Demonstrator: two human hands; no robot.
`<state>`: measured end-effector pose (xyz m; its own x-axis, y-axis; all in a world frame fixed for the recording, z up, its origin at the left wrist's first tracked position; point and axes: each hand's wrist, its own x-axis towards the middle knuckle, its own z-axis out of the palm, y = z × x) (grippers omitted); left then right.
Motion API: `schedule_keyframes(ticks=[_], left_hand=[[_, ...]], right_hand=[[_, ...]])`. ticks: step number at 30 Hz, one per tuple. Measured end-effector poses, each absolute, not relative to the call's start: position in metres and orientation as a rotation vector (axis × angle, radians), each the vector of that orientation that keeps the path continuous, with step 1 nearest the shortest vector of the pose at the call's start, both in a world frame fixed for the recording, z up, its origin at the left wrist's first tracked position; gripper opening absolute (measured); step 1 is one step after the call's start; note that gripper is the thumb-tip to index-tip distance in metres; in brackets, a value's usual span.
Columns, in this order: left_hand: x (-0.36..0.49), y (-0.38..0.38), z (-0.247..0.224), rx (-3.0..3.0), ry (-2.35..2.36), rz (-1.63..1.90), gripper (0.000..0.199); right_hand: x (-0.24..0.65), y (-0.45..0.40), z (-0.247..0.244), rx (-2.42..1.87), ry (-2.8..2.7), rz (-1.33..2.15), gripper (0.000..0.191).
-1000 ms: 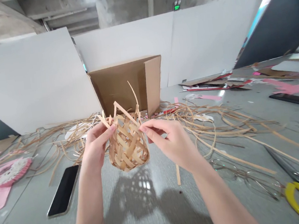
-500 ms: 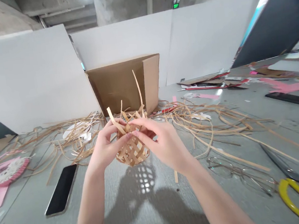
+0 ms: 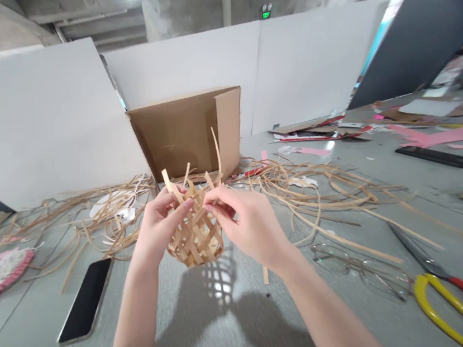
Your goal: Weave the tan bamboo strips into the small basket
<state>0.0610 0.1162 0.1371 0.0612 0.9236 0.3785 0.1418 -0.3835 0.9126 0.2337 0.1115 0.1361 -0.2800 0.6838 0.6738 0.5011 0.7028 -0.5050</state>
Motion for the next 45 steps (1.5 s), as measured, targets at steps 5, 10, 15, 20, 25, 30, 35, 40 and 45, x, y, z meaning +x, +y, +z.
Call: schedule_keyframes(ticks=[5,10,15,20,25,30,35,40,45], left_hand=[[0.057,0.117,0.137,1.729,1.105,1.369,0.019],[0.051,0.122,0.135,1.801,1.089,1.32,0.02],[0.052,0.125,0.134,1.774,1.081,1.33,0.021],[0.057,0.132,0.13,1.413,1.079,1.635,0.025],[0.042,0.145,0.13,0.845,0.965,1.935,0.028],[0.033,0.153,0.128,0.732,0.891,1.782,0.028],[0.038,0.16,0.116,0.836,0.993,1.751,0.036],[0.039,0.158,0.112,0.918,1.339,1.665,0.066],[0.055,0.145,0.114,1.521,1.349,1.744,0.061]], right_hand=[[0.235,0.114,0.134,-0.927,-1.88,0.233,0.01],[0.235,0.118,0.13,-0.915,-1.823,0.258,0.01],[0.231,0.124,0.127,-0.92,-1.762,0.328,0.01],[0.235,0.138,0.126,-0.899,-1.644,0.512,0.02],[0.245,0.169,0.111,-0.856,-1.512,0.779,0.04],[0.231,0.186,0.087,-0.495,-1.616,1.248,0.085],[0.209,0.176,0.087,-0.424,-1.525,1.304,0.071],[0.211,0.167,0.101,-0.688,-1.252,1.345,0.052],[0.213,0.166,0.105,-0.9,-1.057,1.269,0.062]])
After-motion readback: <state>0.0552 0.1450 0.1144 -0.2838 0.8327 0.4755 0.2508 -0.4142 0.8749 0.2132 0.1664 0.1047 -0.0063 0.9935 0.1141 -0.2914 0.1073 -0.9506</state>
